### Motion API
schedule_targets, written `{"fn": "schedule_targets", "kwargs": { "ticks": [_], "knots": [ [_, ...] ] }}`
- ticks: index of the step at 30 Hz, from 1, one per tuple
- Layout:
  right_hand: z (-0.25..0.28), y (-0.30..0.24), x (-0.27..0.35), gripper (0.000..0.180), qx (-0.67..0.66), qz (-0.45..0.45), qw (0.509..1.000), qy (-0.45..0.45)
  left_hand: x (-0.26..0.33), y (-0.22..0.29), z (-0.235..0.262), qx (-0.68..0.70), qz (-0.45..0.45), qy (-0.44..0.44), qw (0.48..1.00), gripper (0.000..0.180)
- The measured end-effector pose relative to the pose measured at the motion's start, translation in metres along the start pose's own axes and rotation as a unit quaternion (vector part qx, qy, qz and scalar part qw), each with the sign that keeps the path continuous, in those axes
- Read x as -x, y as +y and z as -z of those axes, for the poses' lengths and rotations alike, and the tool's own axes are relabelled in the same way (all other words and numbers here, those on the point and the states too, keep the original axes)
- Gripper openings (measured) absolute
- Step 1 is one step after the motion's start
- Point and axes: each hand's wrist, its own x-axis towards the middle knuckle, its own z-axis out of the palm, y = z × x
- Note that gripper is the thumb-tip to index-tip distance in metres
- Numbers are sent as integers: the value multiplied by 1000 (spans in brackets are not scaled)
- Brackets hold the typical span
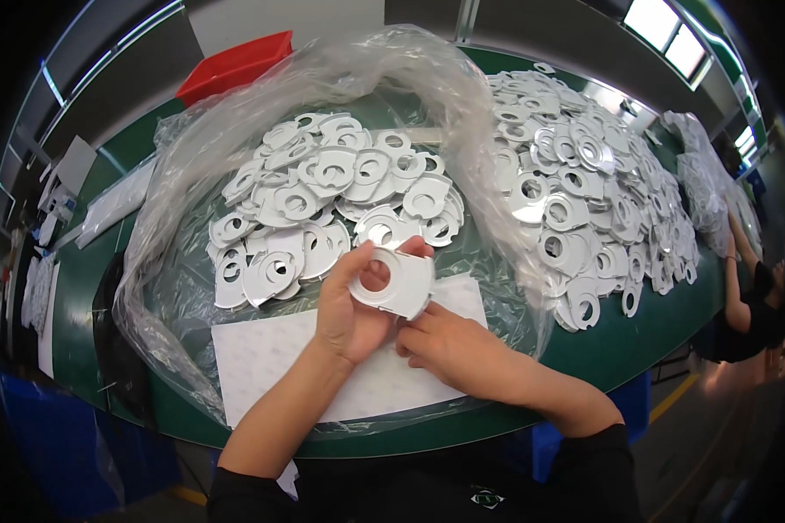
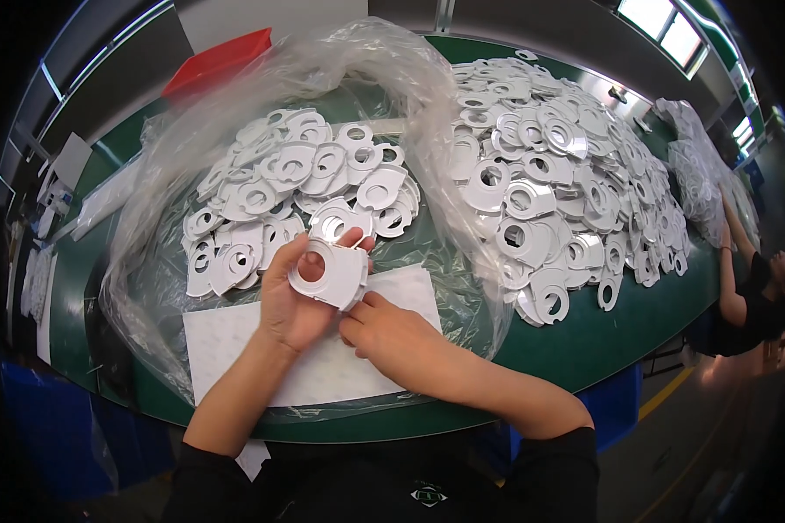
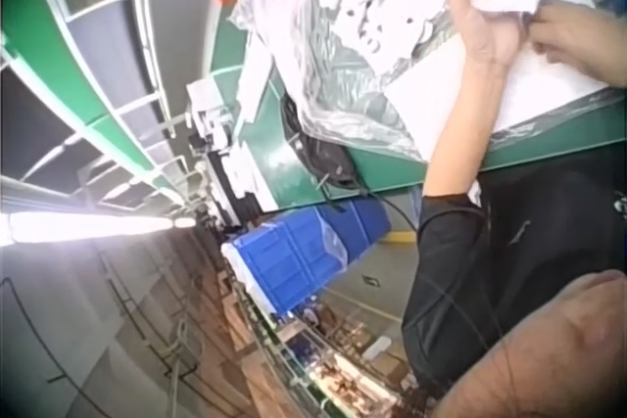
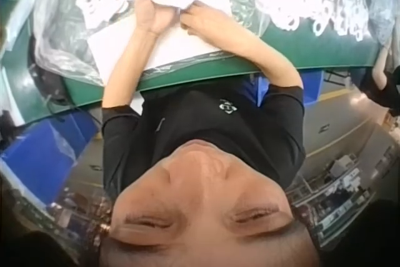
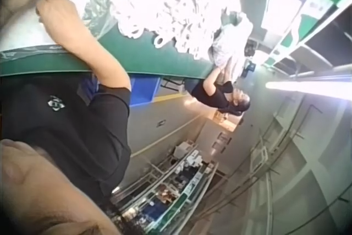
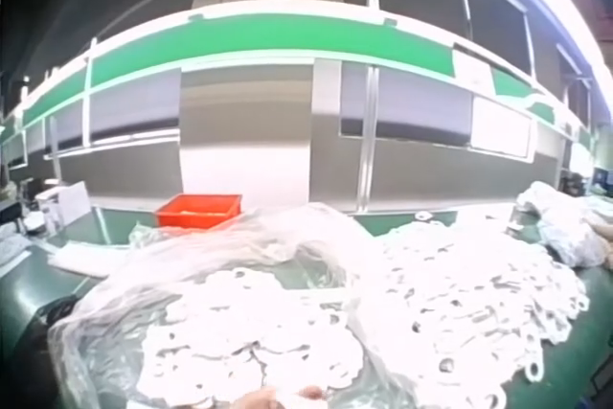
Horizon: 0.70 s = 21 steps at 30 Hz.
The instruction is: Assembling white plastic circular light fixture components by applying adhesive rings.
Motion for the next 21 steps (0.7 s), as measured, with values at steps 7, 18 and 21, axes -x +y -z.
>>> {"fn": "schedule_targets", "kwargs": {
  "ticks": [7, 18, 21],
  "knots": [
    [9, -2, 1, 20, 35, 29, 999, 25, -6, -20, 7, 236, 64, -8, 970, 50],
    [40, 6, -2, 15, -383, -37, 899, 210, -8, -26, -3, 57, 79, 47, 994, 65],
    [37, 23, -9, 17, -442, -117, 834, 309, -7, -24, 1, 8, 92, -4, 996, 70]
  ]
}}
